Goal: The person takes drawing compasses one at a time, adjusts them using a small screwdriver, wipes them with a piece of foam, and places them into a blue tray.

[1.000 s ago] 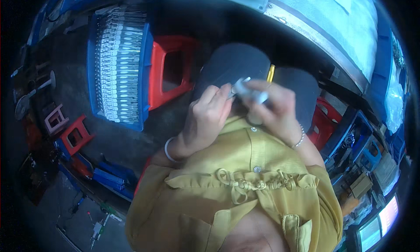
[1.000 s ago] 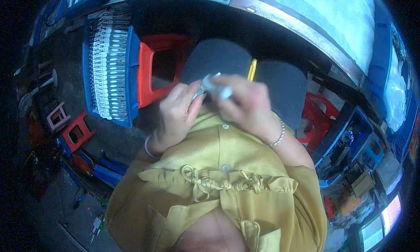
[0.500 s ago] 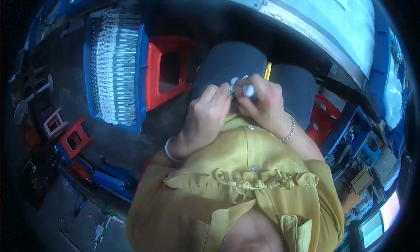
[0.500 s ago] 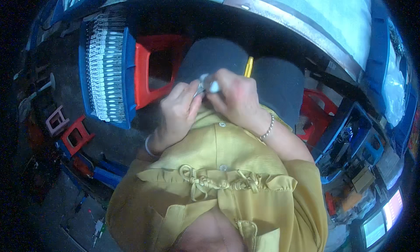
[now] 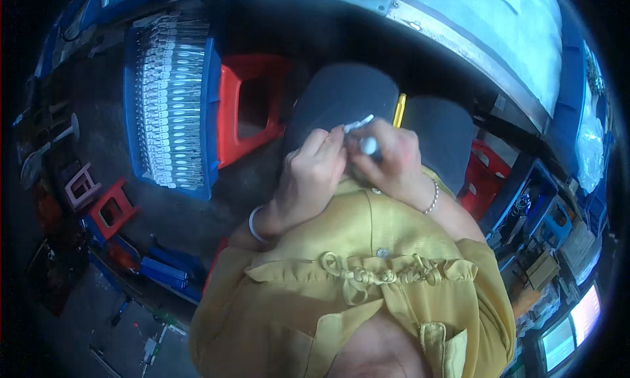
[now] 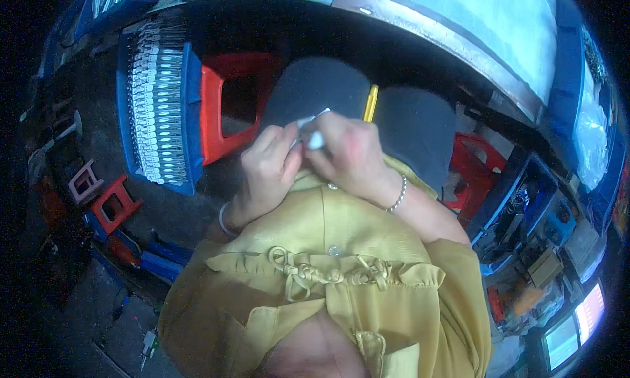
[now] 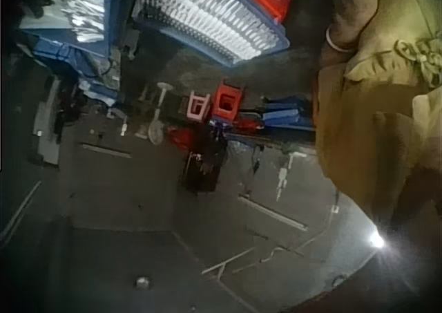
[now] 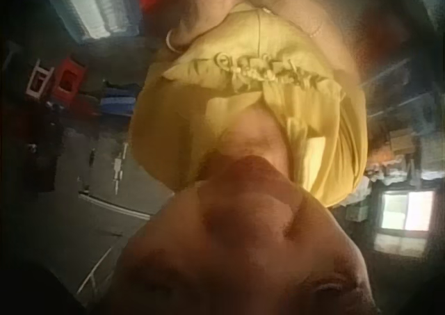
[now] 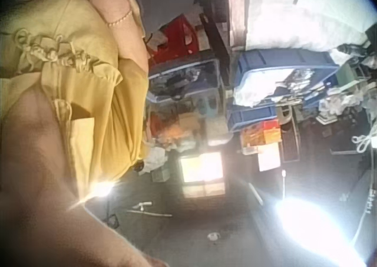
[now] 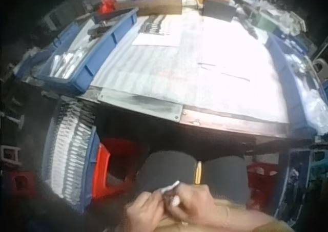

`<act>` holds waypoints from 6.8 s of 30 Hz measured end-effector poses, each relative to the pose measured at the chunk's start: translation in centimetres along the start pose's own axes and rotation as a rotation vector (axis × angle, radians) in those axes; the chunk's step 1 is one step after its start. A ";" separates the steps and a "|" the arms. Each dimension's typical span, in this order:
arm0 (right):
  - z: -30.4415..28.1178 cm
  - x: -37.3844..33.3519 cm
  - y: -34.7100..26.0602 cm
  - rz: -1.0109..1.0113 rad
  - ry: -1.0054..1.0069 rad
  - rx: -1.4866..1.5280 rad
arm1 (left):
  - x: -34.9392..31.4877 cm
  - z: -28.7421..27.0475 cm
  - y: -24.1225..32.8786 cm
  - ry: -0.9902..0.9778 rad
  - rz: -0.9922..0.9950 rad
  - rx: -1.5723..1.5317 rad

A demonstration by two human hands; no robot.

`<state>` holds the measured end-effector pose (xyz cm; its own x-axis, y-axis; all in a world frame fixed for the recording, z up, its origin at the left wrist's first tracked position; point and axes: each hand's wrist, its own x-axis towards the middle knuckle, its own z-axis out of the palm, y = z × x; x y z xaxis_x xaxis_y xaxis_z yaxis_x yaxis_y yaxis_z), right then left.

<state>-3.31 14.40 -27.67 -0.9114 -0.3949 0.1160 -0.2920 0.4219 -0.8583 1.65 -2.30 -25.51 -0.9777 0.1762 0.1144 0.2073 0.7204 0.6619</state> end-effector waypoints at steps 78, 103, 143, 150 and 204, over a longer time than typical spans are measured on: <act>-0.5 -0.2 0.0 -0.197 -0.047 0.043 | -0.2 0.2 0.1 -0.024 -0.052 -0.045; -6.7 1.9 1.0 -0.096 -0.330 0.265 | -0.4 -1.4 -0.3 -0.187 -0.030 -0.159; -2.9 -0.4 0.5 0.340 -0.427 0.278 | -1.1 -0.4 -0.6 -0.299 -0.009 -0.145; -1.2 -0.6 1.6 0.575 -0.129 0.558 | -1.0 -0.2 -0.8 -0.266 -0.052 -0.124; -1.2 -0.9 2.3 0.390 -0.136 0.290 | -0.6 1.0 -0.4 -0.231 -0.058 -0.098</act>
<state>-3.50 16.68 -29.12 -0.8849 -0.3641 -0.2905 0.1727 0.3226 -0.9307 2.24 -1.98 -26.58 -0.9517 0.2932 -0.0907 0.1358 0.6673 0.7323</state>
